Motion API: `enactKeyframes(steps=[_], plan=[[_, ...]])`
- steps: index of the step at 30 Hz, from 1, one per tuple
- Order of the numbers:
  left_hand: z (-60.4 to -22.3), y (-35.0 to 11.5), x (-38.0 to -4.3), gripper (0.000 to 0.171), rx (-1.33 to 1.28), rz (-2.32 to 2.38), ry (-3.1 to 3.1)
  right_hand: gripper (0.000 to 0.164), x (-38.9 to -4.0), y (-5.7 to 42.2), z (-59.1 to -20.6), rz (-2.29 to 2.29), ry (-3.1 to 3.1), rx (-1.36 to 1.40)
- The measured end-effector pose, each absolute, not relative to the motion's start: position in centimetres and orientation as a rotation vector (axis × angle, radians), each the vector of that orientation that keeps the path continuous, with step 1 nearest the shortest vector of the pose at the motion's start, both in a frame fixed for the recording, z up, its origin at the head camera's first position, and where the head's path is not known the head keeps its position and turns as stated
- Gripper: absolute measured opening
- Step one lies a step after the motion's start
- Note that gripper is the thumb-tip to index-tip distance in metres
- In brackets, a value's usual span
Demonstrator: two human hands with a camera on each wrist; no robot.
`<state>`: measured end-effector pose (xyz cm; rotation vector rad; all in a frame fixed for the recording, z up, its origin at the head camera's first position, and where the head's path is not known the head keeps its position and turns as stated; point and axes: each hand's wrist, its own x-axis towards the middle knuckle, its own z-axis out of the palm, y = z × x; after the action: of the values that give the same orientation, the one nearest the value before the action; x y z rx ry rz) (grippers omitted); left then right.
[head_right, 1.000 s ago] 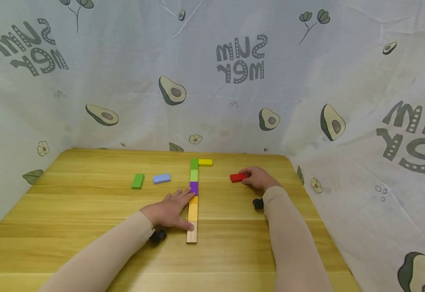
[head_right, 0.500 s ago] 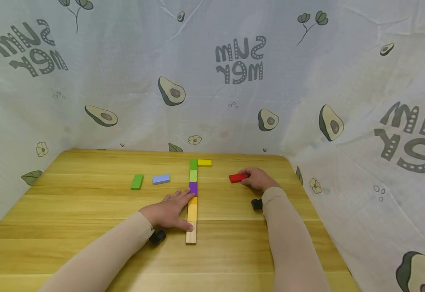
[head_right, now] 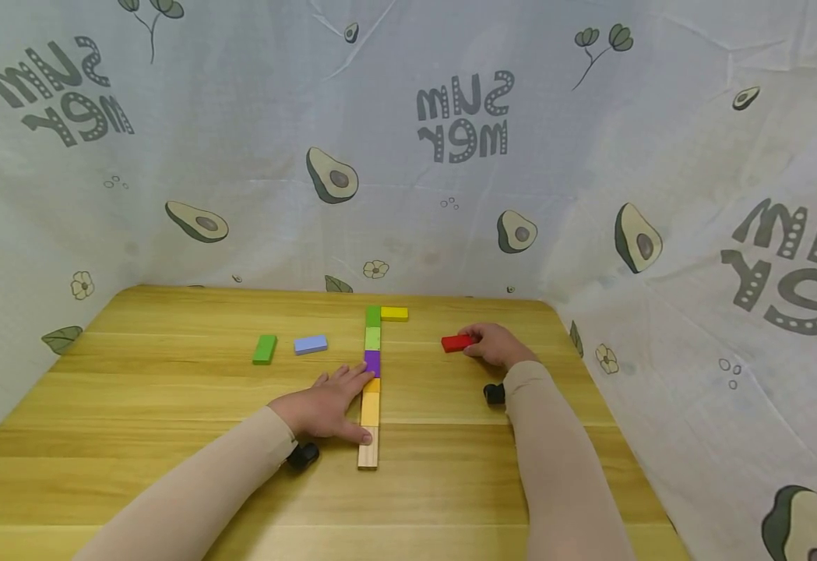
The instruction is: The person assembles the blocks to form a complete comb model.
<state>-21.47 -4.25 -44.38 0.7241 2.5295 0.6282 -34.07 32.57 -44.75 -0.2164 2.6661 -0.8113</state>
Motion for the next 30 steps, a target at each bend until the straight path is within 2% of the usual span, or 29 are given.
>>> enactKeyframes(steps=[30], plan=[[-44.17, -4.41, -21.41, 0.113, 0.723, 0.601, 2.534, 0.039, -33.96, 32.08, -44.19, -0.720, 2.701, -0.256]])
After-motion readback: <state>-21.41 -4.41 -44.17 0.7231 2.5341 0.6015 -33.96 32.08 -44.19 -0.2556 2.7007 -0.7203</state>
